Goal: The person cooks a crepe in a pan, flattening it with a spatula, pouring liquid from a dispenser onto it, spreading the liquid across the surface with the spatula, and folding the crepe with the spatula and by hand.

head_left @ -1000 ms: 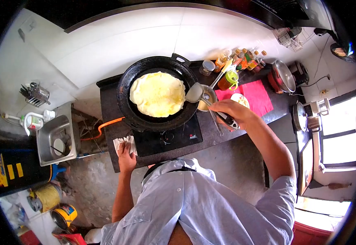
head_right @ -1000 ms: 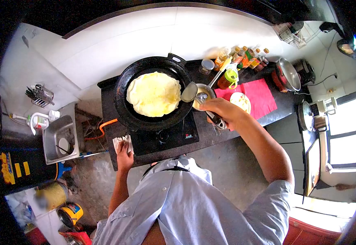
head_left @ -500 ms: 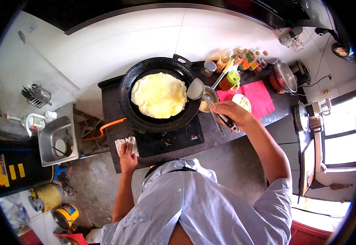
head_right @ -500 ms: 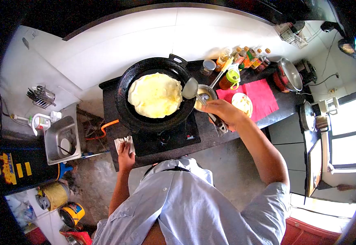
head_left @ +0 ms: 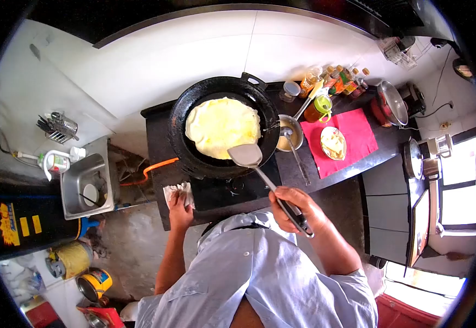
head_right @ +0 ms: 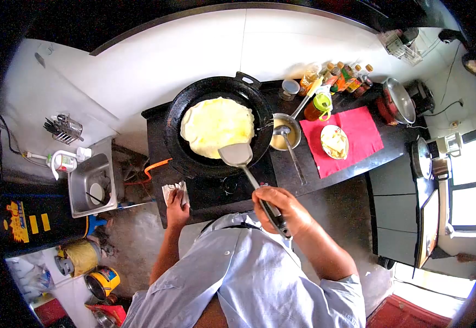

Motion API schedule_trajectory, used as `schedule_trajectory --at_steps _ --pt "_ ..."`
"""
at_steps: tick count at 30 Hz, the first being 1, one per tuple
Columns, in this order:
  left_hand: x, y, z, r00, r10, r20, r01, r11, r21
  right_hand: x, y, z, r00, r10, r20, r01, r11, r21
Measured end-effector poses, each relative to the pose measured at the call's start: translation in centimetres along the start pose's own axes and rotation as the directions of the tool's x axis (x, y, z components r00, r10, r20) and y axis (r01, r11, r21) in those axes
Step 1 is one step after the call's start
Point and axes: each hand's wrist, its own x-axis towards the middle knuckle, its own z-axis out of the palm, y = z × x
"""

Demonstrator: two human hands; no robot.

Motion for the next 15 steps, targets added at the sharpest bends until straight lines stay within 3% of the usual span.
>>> schedule_trajectory --at_steps 5,11,15 --pt "0.2 -0.2 0.0 0.999 0.041 0.006 -0.041 0.999 0.028 0.5 1.5 2.1 0.999 -0.001 -0.042 0.001 1.000 -0.007" --pt "0.3 -0.1 -0.2 0.998 0.058 0.007 -0.058 0.998 0.025 1.0 3.2 2.2 0.998 0.033 0.052 -0.041 0.987 0.157" --pt "0.4 0.2 -0.4 0.999 0.041 0.022 -0.042 0.997 0.057 0.9 3.4 2.5 0.998 0.042 0.044 -0.048 0.988 0.144"
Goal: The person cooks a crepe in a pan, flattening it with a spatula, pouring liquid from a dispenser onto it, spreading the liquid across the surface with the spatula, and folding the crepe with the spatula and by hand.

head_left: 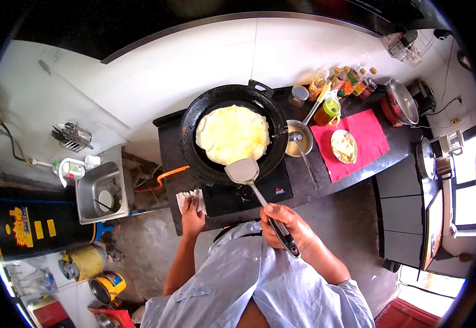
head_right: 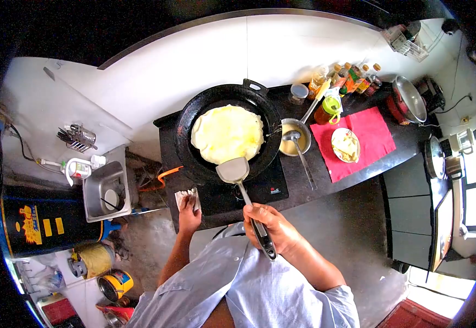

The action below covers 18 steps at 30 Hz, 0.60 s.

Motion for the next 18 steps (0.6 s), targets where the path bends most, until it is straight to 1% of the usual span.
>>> schedule_trajectory --at_steps 1,4,7,10,13,16,18 --pt "0.0 0.2 0.0 1.000 -0.016 0.001 0.016 1.000 -0.002 0.0 -0.1 0.0 1.000 0.007 0.007 -0.007 1.000 0.010" --pt "0.1 0.1 -0.1 1.000 0.023 0.012 -0.024 0.997 0.068 0.1 -0.3 0.0 1.000 0.018 0.011 -0.019 1.000 0.020" --pt "0.0 0.2 -0.2 1.000 -0.001 0.008 0.001 1.000 0.006 0.3 -0.1 0.0 1.000 -0.001 -0.004 0.001 1.000 0.002" --pt "0.2 0.1 -0.1 0.999 -0.018 0.030 0.019 1.000 -0.011 0.5 -0.1 0.0 1.000 -0.015 -0.009 0.015 1.000 0.011" --pt "0.2 0.1 0.0 0.999 -0.040 0.025 0.040 0.999 -0.002 0.7 0.0 -0.2 1.000 -0.018 0.004 0.018 1.000 0.022" --pt "0.4 0.2 -0.4 0.999 -0.018 0.036 0.017 0.999 0.027 0.7 0.0 -0.8 0.999 -0.012 0.032 0.011 1.000 0.022" --pt "0.4 0.4 -0.5 0.999 -0.025 0.038 0.025 1.000 0.008 0.8 0.3 -1.2 0.999 -0.032 0.024 0.031 0.999 0.024"
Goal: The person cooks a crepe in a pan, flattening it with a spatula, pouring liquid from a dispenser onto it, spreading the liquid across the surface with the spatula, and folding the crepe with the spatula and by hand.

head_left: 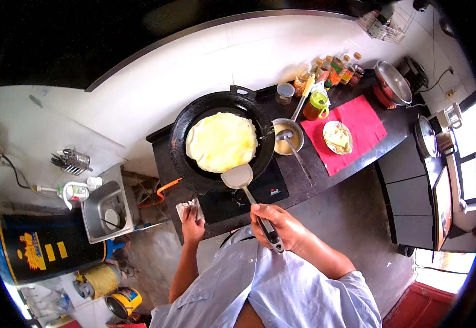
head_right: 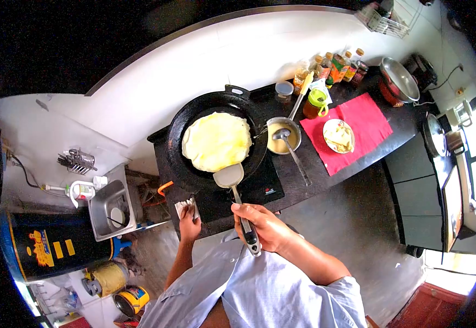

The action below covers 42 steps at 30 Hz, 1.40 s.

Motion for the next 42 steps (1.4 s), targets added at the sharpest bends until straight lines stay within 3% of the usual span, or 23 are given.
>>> schedule_trajectory --at_steps 12,20,27,29,33,42 --pt "0.1 0.5 0.4 0.996 0.025 -0.089 -0.019 0.997 0.068 -0.5 -0.8 -3.4 0.999 -0.014 0.038 0.018 0.995 -0.099" --pt "0.1 -0.3 0.7 0.994 -0.032 -0.104 0.040 0.996 0.079 -1.2 -3.2 -3.2 0.988 0.149 0.051 -0.140 0.979 -0.145" --pt "0.5 -0.6 0.7 0.996 -0.037 -0.079 0.040 0.998 0.042 -0.2 -1.6 -3.2 0.993 0.012 0.117 0.005 0.989 -0.147" --pt "0.5 -0.8 0.9 0.996 0.018 -0.082 -0.007 0.992 0.127 0.6 -0.4 -3.9 0.994 -0.045 0.095 0.058 0.990 -0.132" --pt "0.4 0.1 0.6 0.999 -0.011 -0.048 0.015 0.996 0.083 -0.3 -0.3 -2.8 0.994 -0.107 0.022 0.109 0.990 -0.091" --pt "0.8 0.0 0.1 0.999 0.017 0.043 -0.019 0.999 0.048 -0.7 1.6 -2.1 0.990 -0.138 -0.009 0.137 0.989 -0.045"
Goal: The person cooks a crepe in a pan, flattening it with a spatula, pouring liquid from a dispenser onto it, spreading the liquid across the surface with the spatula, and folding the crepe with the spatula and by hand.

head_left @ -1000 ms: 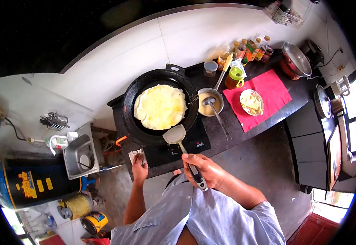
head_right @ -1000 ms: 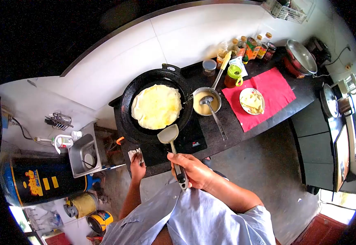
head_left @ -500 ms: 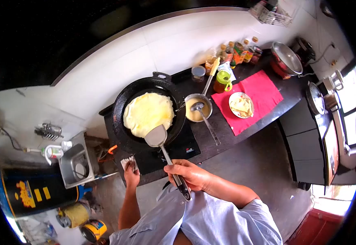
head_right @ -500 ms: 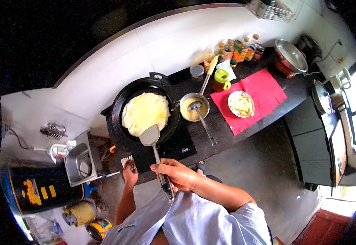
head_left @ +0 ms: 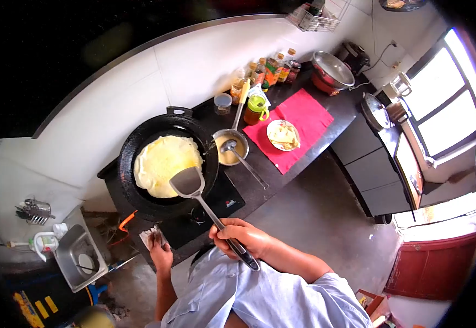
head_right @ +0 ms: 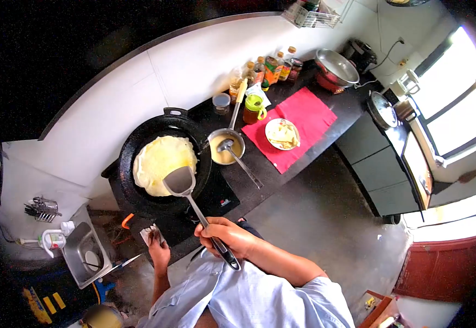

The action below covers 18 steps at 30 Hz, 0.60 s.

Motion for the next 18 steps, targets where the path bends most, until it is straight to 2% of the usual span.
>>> schedule_trajectory --at_steps 3,6,10,18 --pt "0.0 0.0 -0.7 0.999 -0.006 0.039 0.006 1.000 0.002 -0.5 0.6 0.8 1.000 -0.016 -0.011 0.016 0.999 -0.039" --pt "0.5 0.2 -0.8 0.997 0.018 0.069 -0.019 1.000 0.009 0.2 2.5 0.2 0.994 -0.096 0.042 0.098 0.994 -0.057" --pt "0.6 0.1 -1.6 0.993 0.001 0.117 -0.002 1.000 0.008 -1.4 1.1 1.9 0.999 -0.039 0.016 0.039 0.999 0.004" --pt "0.5 -0.1 -1.2 0.996 0.071 0.045 -0.072 0.997 0.024 -1.9 -0.1 2.6 0.987 -0.091 -0.133 0.089 0.996 -0.018"
